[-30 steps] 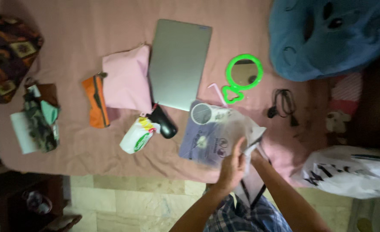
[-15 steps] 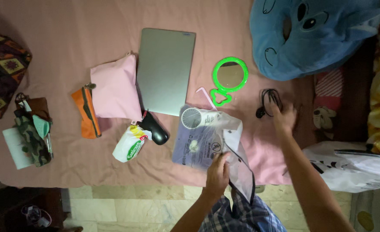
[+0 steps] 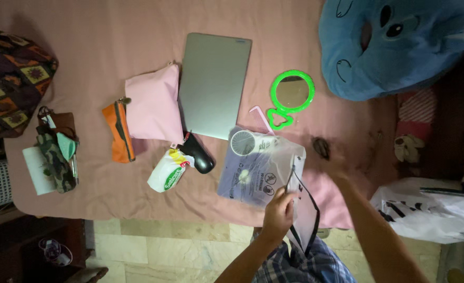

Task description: The person packs several items into a small orange pouch and a white plastic bag on a bed. They place keys, a hair clip, a hair dryer, a mirror, a comb, and a purple pouch into the containers, then close the pouch and bag.

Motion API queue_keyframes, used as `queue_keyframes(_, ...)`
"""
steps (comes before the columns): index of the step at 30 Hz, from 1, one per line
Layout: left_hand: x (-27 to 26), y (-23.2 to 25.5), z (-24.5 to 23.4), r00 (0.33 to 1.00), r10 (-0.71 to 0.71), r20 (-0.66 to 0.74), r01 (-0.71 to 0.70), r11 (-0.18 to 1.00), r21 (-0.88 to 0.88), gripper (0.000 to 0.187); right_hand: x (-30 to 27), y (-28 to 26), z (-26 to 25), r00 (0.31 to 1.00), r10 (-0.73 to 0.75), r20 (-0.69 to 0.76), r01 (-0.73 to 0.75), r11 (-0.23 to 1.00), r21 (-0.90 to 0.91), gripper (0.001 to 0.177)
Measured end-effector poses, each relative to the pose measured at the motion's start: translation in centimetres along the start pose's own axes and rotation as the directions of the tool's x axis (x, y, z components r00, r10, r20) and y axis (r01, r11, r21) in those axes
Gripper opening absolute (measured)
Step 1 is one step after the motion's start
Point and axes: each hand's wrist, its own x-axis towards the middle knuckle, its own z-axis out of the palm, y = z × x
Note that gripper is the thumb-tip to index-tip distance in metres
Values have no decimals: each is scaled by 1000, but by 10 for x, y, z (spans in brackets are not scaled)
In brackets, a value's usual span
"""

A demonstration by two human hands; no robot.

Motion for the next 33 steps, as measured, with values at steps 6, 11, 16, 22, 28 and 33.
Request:
queue_keyframes(6,18,3,11,997,38,71,-48,987,152,66,-106,7,-139,858,-353,373,-375,67,925,45)
queue_keyframes(11,16,17,8,988,117,104,-124,990,66,78,-152,2,-91,478,-320,818,-788,255,560,54)
queue_keyframes(16,5,16,10,966,186,182,-205,974,95,90,-163,-2,41,594,-323,737,-783,-21,621,37)
queue_keyframes(22,9,0,5,958,-105,266,71,988,136,89,-195,-10,91,747,-43,663,-657,103,747,39)
queue_keyframes(28,-8,25,21,882,-153,446,53,972,228,91,-145,11,49,763,7,647,-622,281,731,42)
queue_keyframes(33,-1,43,13,921,16,390,-71,989,128,92,-137,-32,88,748,-113,654,-634,172,754,44)
